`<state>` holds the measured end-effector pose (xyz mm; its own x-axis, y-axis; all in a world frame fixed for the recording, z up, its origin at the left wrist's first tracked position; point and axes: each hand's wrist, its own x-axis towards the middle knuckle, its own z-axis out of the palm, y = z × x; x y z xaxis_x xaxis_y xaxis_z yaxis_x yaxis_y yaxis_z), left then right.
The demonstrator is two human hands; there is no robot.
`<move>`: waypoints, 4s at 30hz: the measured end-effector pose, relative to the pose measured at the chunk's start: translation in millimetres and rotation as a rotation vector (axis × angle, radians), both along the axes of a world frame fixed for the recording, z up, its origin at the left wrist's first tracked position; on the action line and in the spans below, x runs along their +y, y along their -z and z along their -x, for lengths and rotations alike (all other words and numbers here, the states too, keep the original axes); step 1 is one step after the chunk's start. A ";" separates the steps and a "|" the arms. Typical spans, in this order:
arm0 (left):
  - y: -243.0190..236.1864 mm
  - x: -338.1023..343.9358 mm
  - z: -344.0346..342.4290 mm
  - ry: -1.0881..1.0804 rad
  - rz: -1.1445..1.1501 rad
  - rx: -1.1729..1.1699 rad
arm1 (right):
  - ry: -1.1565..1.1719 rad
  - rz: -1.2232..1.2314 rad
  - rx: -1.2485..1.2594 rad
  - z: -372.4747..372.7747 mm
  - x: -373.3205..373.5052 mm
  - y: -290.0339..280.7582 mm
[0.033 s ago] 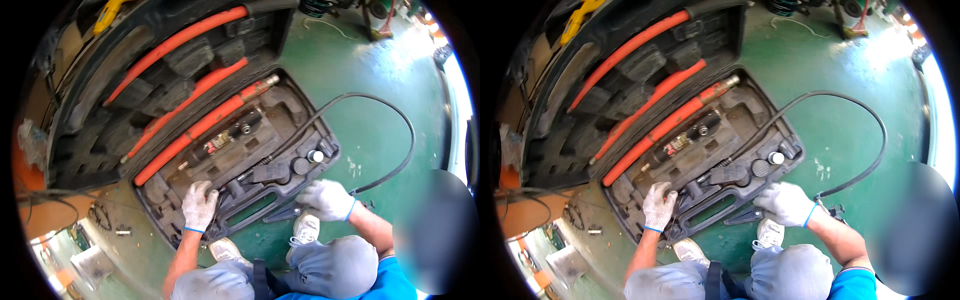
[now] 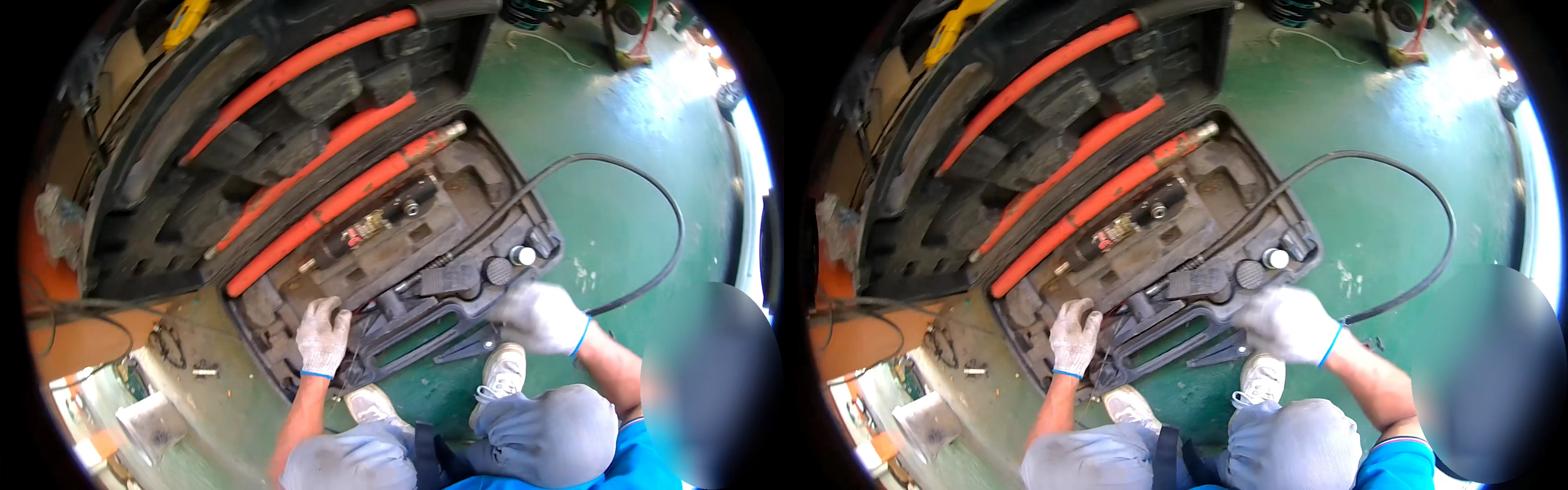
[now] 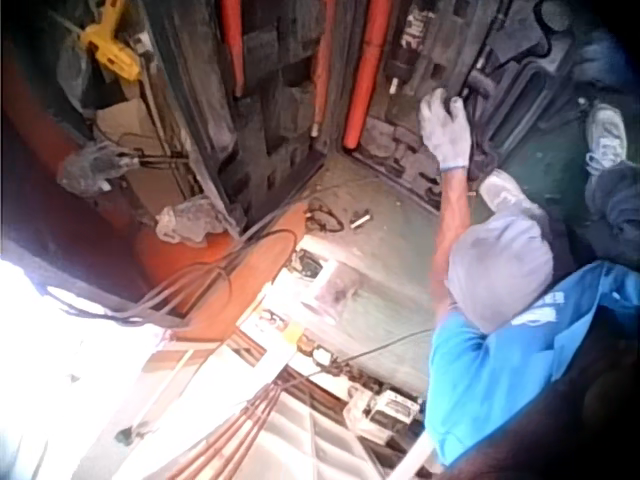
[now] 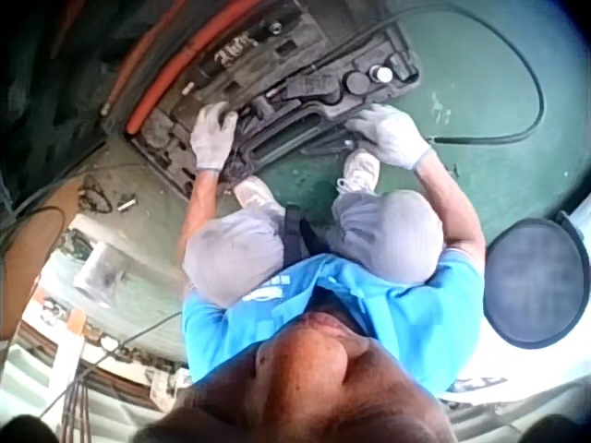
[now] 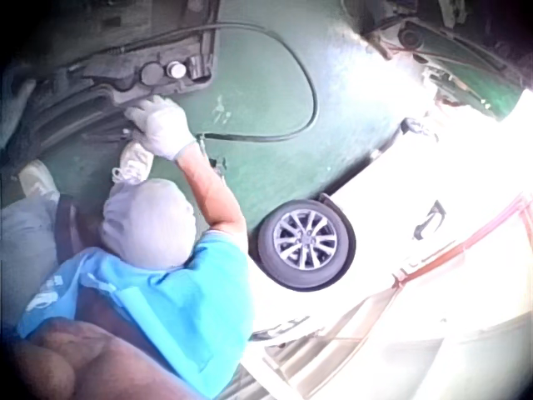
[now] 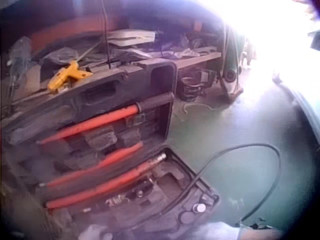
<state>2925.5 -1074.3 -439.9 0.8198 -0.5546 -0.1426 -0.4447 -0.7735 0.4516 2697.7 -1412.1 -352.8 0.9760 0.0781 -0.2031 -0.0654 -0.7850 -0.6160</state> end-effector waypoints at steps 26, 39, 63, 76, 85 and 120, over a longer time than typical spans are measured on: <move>26.6 35.8 11.5 -0.144 0.244 0.489 | 0.550 0.405 -0.200 -73.9 -96.2 -182.9; 12.2 8.7 5.3 -0.009 -0.182 0.364 | 0.711 0.334 -0.121 -12.5 -104.9 -123.4; -73.3 370.3 -85.6 -0.132 -1.200 0.164 | 0.552 0.279 0.142 74.2 -168.6 -95.0; -74.0 -54.5 -77.0 0.594 -0.178 0.006 | 0.337 0.783 0.355 99.8 -156.8 -26.3; -79.4 -104.2 -15.6 0.779 0.053 0.335 | 0.079 0.232 0.192 66.5 -82.0 40.1; -90.9 -103.5 47.5 0.238 0.411 0.816 | 0.315 -0.187 -0.076 -54.4 2.7 -29.5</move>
